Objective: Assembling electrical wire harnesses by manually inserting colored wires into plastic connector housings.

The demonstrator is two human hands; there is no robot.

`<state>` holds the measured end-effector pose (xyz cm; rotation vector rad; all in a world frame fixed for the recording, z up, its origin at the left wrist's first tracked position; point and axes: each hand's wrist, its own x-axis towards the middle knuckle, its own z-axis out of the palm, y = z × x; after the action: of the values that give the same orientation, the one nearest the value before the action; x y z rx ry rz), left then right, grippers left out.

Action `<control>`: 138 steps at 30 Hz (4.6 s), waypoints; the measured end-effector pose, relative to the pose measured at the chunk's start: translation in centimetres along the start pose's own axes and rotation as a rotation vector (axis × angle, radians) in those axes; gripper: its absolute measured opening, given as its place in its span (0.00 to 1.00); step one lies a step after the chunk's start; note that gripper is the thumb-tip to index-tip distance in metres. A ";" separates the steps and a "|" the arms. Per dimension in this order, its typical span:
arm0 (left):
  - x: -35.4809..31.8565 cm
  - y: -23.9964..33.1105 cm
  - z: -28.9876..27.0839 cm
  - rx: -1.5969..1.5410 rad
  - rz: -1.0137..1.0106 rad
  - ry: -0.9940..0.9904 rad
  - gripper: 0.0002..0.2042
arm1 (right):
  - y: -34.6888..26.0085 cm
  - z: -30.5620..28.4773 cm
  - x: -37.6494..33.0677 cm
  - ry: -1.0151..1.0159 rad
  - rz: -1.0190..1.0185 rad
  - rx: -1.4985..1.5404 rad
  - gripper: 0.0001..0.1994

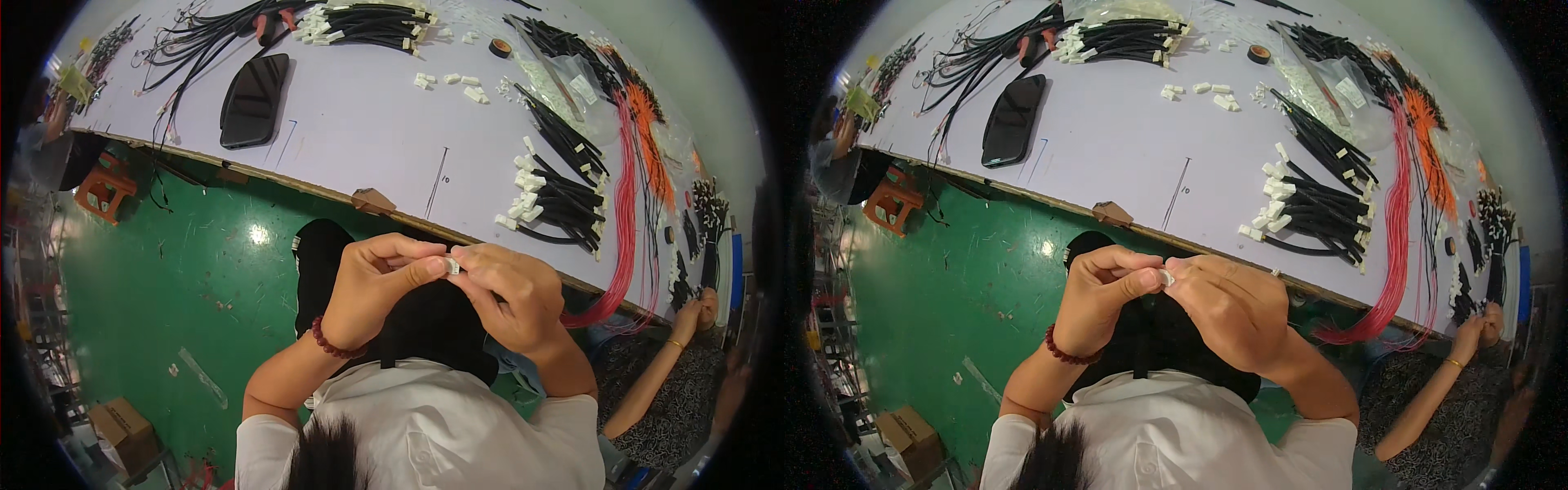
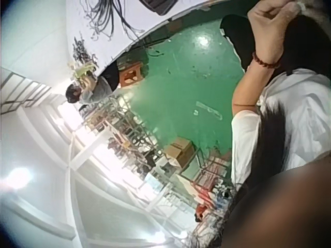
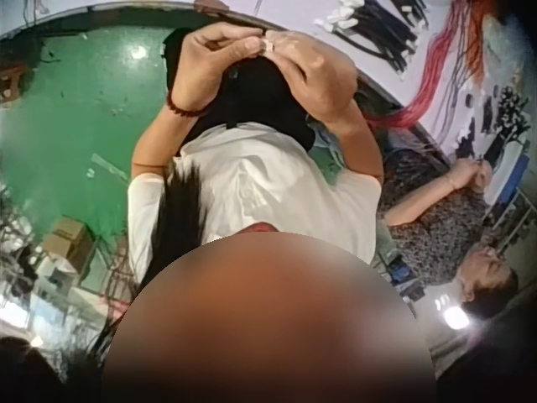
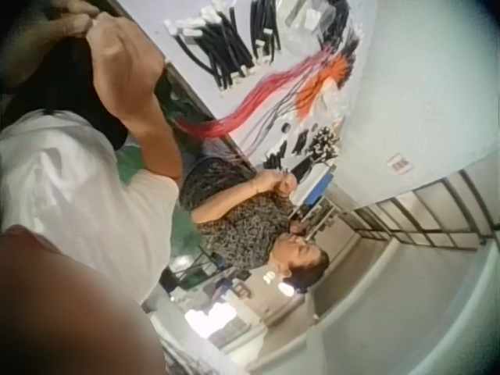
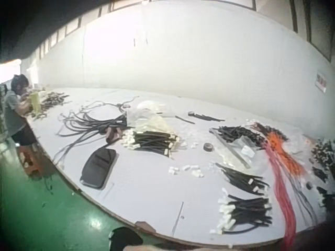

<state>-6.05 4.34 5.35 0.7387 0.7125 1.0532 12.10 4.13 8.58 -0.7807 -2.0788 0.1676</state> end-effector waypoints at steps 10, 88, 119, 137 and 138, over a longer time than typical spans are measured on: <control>0.1 0.0 0.4 0.054 -0.047 -0.053 0.06 | -0.2 -0.3 -0.9 0.059 0.154 0.078 0.16; -1.8 -3.8 -1.3 0.427 0.313 -0.082 0.07 | -1.9 0.0 -4.7 -0.104 0.584 0.400 0.13; -2.4 -3.2 -1.2 0.495 0.147 0.042 0.03 | -2.9 2.3 -5.0 0.003 0.728 0.365 0.03; -2.3 -3.9 -1.4 0.168 -0.025 -0.151 0.15 | -2.5 2.9 -5.8 0.105 0.911 0.621 0.04; -2.4 -3.8 -1.5 0.170 -0.025 -0.151 0.15 | -2.5 2.9 -5.7 0.119 0.947 0.677 0.04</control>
<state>-6.14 1.24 1.85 0.9433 0.6850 0.9112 11.01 -0.72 3.78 -1.2154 -1.2439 1.2259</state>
